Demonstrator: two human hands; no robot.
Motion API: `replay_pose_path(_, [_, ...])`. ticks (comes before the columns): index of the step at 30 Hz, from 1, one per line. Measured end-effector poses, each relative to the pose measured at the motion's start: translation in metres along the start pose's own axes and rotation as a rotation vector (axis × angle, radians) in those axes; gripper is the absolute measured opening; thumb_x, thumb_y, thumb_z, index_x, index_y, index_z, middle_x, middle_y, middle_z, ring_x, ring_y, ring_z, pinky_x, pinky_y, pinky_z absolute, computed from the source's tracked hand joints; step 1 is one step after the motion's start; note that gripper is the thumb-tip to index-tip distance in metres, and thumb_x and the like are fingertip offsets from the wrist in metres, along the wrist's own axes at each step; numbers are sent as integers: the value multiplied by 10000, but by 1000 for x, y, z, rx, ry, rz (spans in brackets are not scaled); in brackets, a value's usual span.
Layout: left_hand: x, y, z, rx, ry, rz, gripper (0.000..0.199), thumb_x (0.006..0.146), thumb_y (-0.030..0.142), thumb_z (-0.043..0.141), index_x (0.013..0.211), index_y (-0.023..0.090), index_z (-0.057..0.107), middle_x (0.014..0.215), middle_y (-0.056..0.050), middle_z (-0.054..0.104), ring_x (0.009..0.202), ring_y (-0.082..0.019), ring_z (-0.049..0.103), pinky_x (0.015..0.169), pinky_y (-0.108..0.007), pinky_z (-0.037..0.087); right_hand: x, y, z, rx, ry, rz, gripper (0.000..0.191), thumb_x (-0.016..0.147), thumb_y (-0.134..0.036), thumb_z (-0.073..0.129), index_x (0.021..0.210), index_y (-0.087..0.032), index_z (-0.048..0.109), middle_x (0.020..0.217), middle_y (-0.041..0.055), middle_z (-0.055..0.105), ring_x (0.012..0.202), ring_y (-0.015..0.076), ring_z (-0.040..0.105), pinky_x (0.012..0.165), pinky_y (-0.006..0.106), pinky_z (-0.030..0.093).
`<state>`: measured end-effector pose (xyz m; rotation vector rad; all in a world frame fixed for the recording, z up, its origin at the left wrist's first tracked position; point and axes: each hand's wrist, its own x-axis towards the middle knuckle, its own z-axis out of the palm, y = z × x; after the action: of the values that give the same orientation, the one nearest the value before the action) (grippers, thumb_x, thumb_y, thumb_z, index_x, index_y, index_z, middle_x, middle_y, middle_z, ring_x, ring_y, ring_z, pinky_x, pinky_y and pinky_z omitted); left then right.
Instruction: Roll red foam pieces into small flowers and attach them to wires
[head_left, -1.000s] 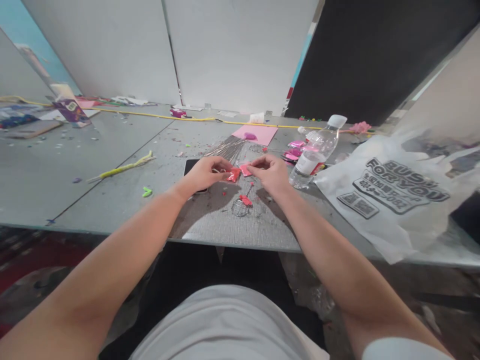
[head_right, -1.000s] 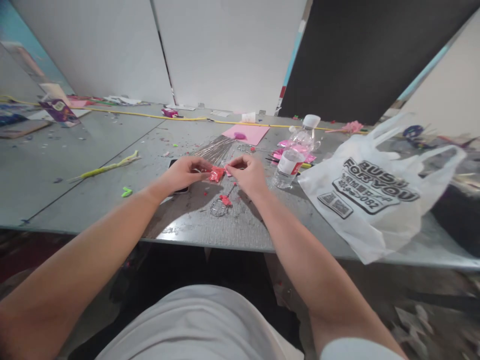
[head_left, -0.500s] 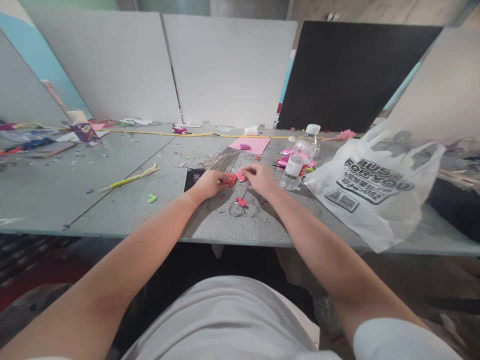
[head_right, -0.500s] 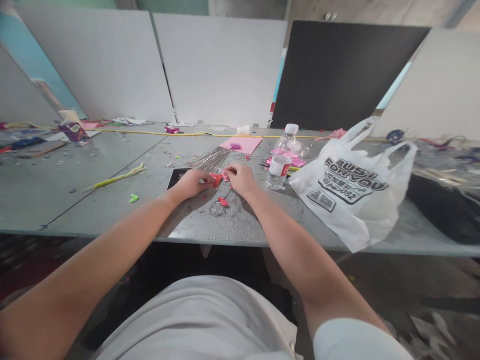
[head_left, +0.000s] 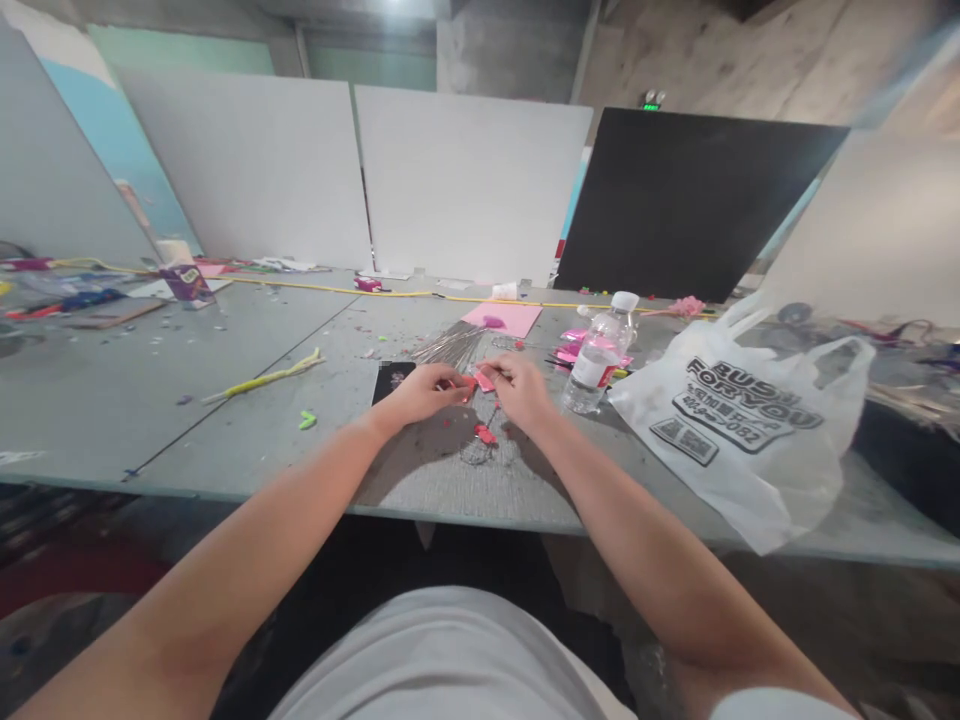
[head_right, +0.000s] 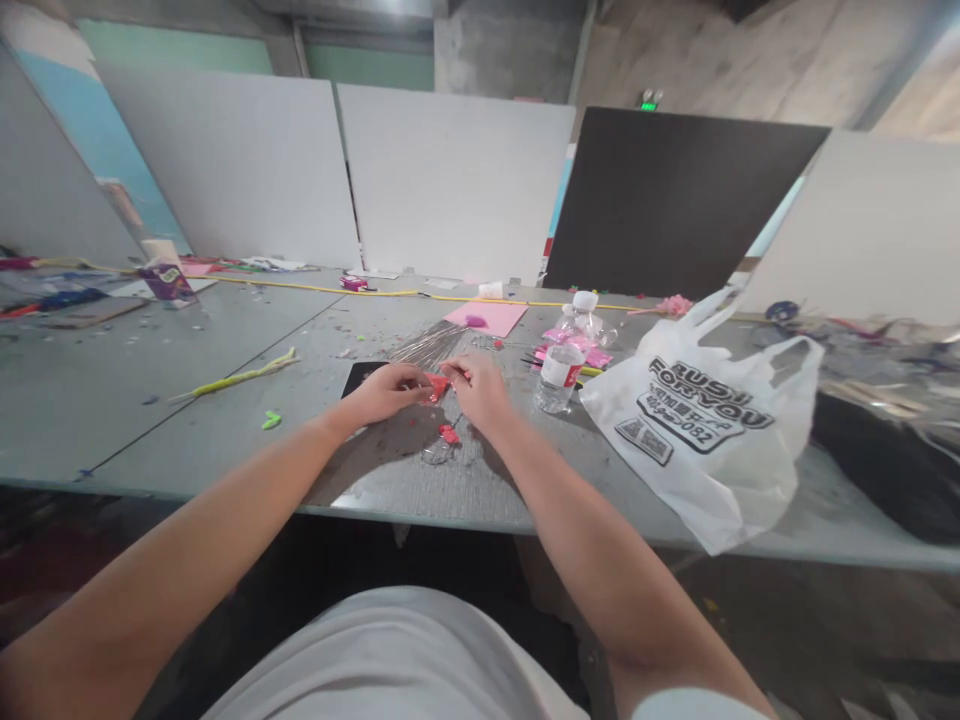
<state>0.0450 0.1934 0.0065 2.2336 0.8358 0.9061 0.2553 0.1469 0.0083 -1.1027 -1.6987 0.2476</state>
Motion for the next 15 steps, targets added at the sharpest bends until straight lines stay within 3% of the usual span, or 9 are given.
replay_pose_path(3, [-2, 3, -2, -109, -21, -42, 266, 833, 429, 759, 853, 168, 811, 779, -37, 735, 698, -157, 599, 648, -268, 418, -2, -3, 2, 19, 1, -23, 165, 915, -226, 662, 960, -210, 820, 991, 91, 788, 930, 215, 726, 853, 352, 577])
replay_pose_path(6, [-3, 3, -6, -227, 35, -107, 303, 806, 459, 794, 844, 158, 798, 692, -12, 669, 642, -135, 536, 605, -259, 372, -4, -5, 2, 43, -13, -18, 155, 875, -210, 685, 970, -199, 808, 953, 76, 792, 822, 188, 722, 771, 327, 590])
replay_pose_path(10, [-3, 1, -14, -427, 158, -160, 333, 773, 478, 834, 824, 158, 761, 651, 21, 584, 605, -104, 488, 597, -246, 373, -6, -12, 0, 62, -27, -28, 141, 827, -213, 716, 947, -197, 789, 890, 51, 785, 734, 168, 696, 716, 314, 576])
replay_pose_path(15, [-1, 3, -30, -703, 377, -142, 361, 725, 474, 836, 785, 182, 633, 755, 12, 587, 646, -94, 521, 626, -243, 441, -6, -18, -2, 64, -13, -37, 78, 823, -275, 766, 843, -200, 761, 811, 39, 759, 712, 169, 678, 715, 319, 551])
